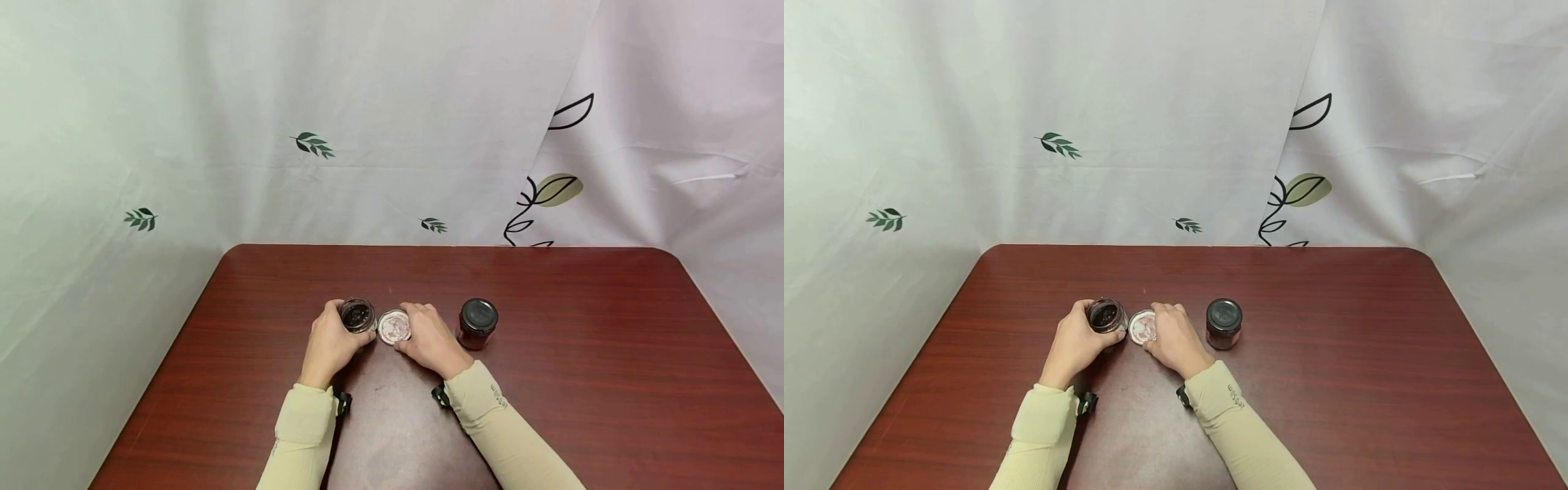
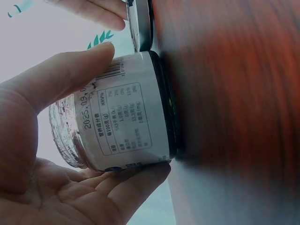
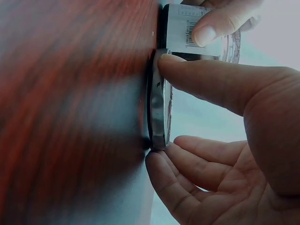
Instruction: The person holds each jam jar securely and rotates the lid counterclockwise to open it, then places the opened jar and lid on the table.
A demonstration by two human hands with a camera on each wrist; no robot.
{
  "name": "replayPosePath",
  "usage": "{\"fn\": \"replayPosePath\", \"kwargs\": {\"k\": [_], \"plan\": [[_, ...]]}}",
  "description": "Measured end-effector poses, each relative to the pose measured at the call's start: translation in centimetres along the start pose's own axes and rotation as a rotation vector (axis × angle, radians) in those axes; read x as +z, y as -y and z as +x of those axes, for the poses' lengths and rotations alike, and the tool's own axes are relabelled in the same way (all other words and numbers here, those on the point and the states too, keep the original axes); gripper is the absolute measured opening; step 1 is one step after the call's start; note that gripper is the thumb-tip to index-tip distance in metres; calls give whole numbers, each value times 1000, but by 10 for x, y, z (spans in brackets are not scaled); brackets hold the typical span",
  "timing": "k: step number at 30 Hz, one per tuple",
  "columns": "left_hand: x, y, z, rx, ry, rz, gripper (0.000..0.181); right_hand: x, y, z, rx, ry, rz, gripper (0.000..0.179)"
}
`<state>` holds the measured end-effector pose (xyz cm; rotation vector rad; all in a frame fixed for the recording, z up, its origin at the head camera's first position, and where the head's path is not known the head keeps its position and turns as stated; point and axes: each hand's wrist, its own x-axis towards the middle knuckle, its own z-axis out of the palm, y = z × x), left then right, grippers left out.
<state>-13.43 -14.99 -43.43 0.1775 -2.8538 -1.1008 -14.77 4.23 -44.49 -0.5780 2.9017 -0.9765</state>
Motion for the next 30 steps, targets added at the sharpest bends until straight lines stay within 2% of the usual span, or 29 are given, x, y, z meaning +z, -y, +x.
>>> {"fn": "replayPosePath", "kwargs": {"k": [24, 27, 30], "plan": [[-1, 0, 0, -8, 8, -17, 80, 0, -1, 0, -8, 4, -12, 72], [-1, 1, 0, -11, 18, -23, 84, -1, -1, 0, -3, 9, -10, 74], [-1, 1, 1, -8, 37, -20, 97, -1, -1, 0, 1, 17, -9, 74]]}}
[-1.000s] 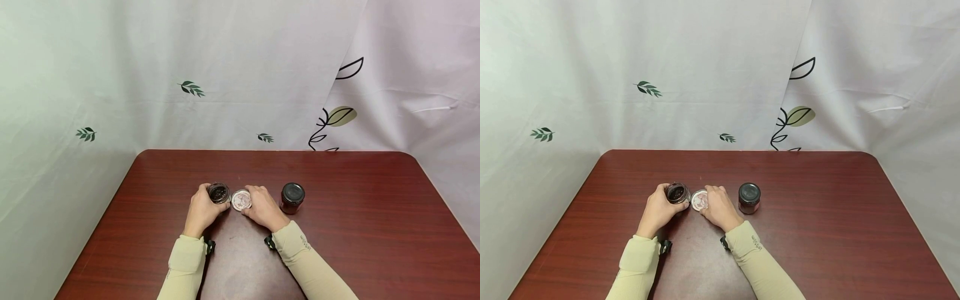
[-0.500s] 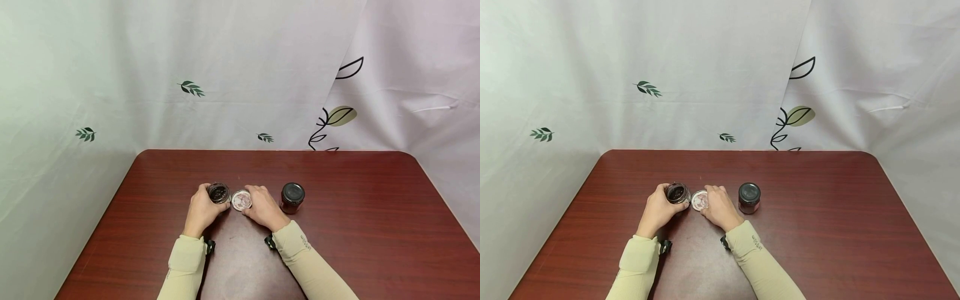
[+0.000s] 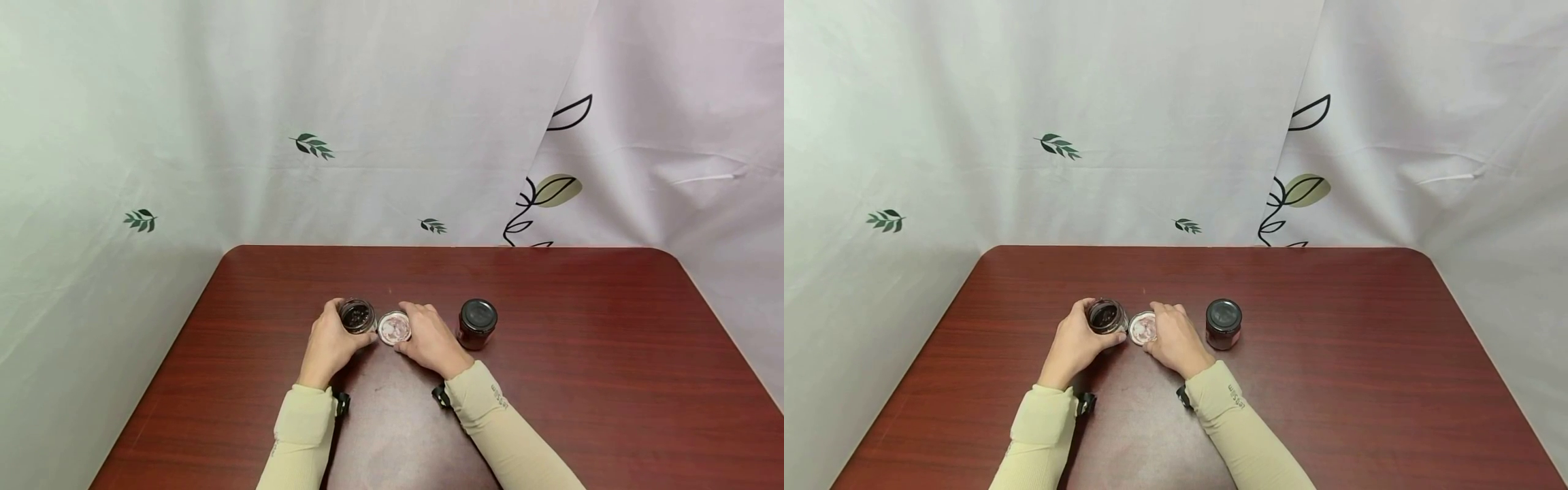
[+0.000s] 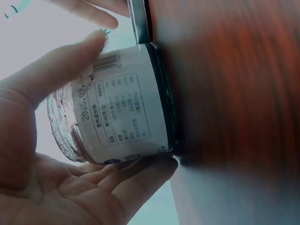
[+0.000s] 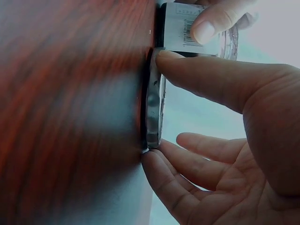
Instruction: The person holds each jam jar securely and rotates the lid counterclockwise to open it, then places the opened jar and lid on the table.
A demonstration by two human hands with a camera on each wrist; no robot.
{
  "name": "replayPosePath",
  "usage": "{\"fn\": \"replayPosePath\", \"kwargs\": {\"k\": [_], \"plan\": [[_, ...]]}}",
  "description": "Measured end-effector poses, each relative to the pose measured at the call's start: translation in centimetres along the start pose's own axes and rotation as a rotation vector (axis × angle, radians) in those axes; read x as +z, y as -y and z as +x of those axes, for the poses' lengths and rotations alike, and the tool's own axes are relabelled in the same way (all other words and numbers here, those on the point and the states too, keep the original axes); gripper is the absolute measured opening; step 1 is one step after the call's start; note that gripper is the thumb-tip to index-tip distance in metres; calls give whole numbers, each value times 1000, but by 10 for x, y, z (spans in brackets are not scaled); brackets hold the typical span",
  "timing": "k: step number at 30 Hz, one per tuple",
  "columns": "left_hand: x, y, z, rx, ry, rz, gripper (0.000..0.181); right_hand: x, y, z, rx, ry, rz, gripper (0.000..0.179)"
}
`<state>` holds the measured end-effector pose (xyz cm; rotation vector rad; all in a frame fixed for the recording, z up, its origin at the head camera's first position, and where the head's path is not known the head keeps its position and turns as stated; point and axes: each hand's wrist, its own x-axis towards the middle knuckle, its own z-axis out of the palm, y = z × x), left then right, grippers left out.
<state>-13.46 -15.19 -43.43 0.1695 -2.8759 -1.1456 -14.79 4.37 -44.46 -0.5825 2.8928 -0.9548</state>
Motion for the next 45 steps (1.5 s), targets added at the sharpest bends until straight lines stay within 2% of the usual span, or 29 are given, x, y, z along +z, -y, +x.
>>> {"fn": "replayPosePath", "kwargs": {"k": [4, 8, 14, 26, 45], "plan": [[-2, 2, 0, 26, 19, 0, 115, -1, 0, 0, 7, 12, 2, 74], [-5, 3, 0, 60, 25, -15, 120, -2, 0, -1, -1, 9, 7, 74], [-6, 4, 0, 80, 35, -25, 120, -5, 1, -2, -24, -7, 17, 73], [-9, 1, -1, 92, 36, 20, 117, -11, 4, -5, -33, -23, 27, 70], [-18, -1, -3, 107, 18, 35, 103, -28, 17, -10, -63, -57, 10, 70]]}}
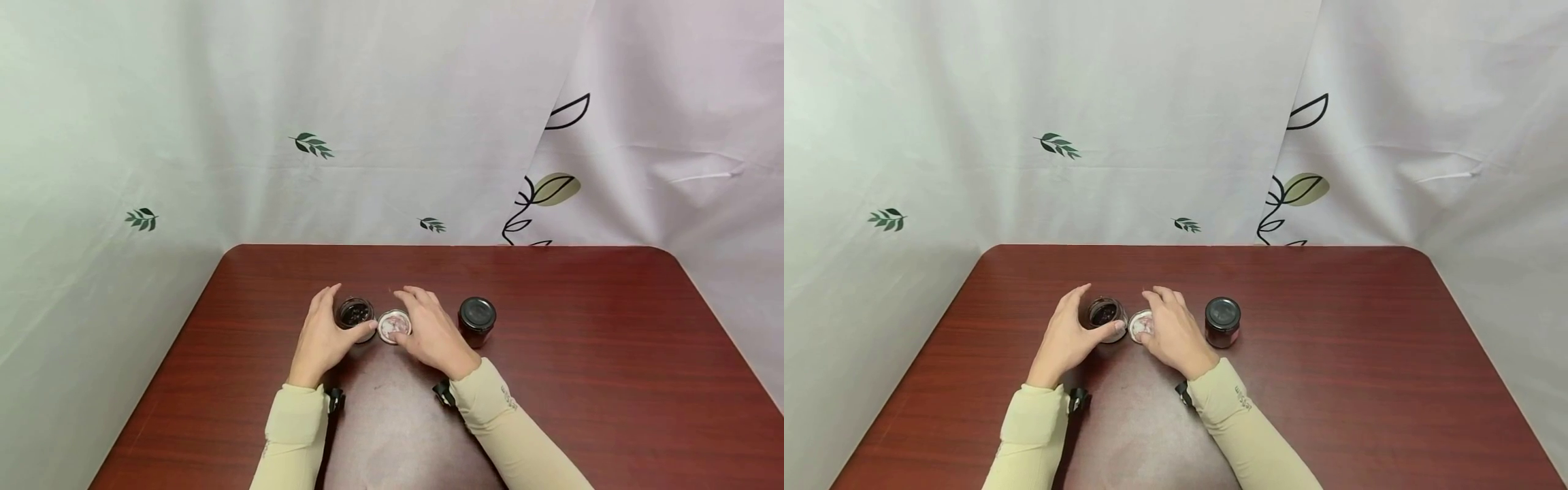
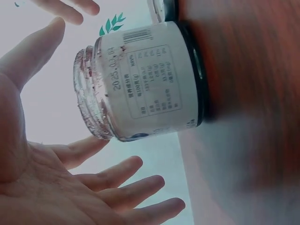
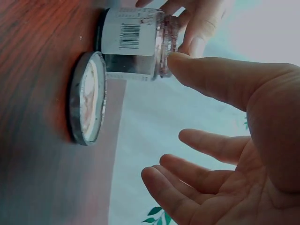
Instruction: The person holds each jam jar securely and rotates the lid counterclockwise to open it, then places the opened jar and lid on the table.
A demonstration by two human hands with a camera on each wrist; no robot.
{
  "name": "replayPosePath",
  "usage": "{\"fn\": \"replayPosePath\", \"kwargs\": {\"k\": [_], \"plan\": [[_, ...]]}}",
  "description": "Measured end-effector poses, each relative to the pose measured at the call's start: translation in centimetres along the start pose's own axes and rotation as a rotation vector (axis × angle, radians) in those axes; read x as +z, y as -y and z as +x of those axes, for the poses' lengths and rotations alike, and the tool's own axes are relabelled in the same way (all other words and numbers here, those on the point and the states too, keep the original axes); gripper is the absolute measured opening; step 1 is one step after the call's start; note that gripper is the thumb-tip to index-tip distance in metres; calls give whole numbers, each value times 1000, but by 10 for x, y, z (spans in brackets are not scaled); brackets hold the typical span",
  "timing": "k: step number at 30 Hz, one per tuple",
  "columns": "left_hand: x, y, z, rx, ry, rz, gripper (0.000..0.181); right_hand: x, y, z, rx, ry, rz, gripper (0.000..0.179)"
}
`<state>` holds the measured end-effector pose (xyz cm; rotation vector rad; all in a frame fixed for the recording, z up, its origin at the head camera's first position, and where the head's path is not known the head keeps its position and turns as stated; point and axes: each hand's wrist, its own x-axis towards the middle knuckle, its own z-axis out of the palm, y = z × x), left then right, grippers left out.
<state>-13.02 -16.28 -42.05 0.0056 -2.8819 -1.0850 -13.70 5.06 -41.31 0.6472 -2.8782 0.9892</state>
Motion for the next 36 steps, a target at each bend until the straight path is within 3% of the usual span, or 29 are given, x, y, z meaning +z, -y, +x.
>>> {"fn": "replayPosePath", "kwargs": {"k": [11, 36], "plan": [[-4, -2, -2, -24, 4, 6, 102, -10, 5, -3, -28, -39, 1, 67], [-4, -15, -4, 38, -30, -7, 98, -32, 7, -14, -113, -113, -55, 67]]}}
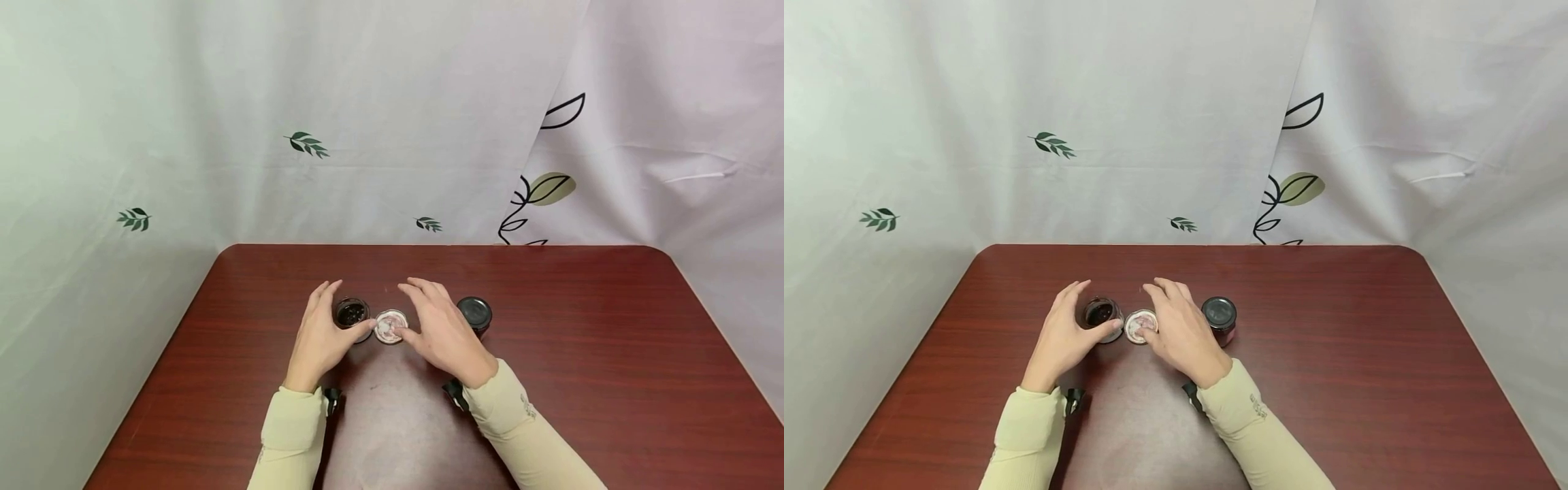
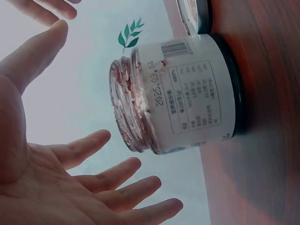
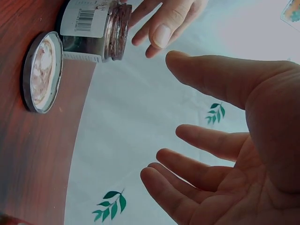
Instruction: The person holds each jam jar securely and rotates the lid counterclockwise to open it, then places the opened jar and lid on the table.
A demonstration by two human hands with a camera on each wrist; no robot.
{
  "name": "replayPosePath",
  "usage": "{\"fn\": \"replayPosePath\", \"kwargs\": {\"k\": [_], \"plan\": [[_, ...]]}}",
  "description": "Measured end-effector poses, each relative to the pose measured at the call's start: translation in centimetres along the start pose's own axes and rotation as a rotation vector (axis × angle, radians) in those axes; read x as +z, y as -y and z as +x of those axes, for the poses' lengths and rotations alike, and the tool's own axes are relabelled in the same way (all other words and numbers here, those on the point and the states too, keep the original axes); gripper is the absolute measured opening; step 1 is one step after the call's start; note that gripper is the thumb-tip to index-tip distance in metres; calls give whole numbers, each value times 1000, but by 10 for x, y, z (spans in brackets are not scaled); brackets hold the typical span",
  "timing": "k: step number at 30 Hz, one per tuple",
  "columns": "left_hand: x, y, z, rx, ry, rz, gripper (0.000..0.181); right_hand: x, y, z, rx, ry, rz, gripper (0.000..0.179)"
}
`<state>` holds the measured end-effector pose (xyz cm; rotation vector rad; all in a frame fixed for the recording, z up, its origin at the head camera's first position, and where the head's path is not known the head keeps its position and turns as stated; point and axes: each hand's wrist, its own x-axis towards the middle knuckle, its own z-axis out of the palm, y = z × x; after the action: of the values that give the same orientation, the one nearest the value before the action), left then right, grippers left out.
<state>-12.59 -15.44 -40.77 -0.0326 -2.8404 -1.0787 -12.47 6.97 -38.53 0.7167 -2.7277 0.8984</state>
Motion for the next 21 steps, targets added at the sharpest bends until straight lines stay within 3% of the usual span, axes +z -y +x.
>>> {"fn": "replayPosePath", "kwargs": {"k": [21], "plan": [[2, -15, -3, 66, -9, -29, 95, -18, -14, -13, 4, -50, -32, 68]]}}
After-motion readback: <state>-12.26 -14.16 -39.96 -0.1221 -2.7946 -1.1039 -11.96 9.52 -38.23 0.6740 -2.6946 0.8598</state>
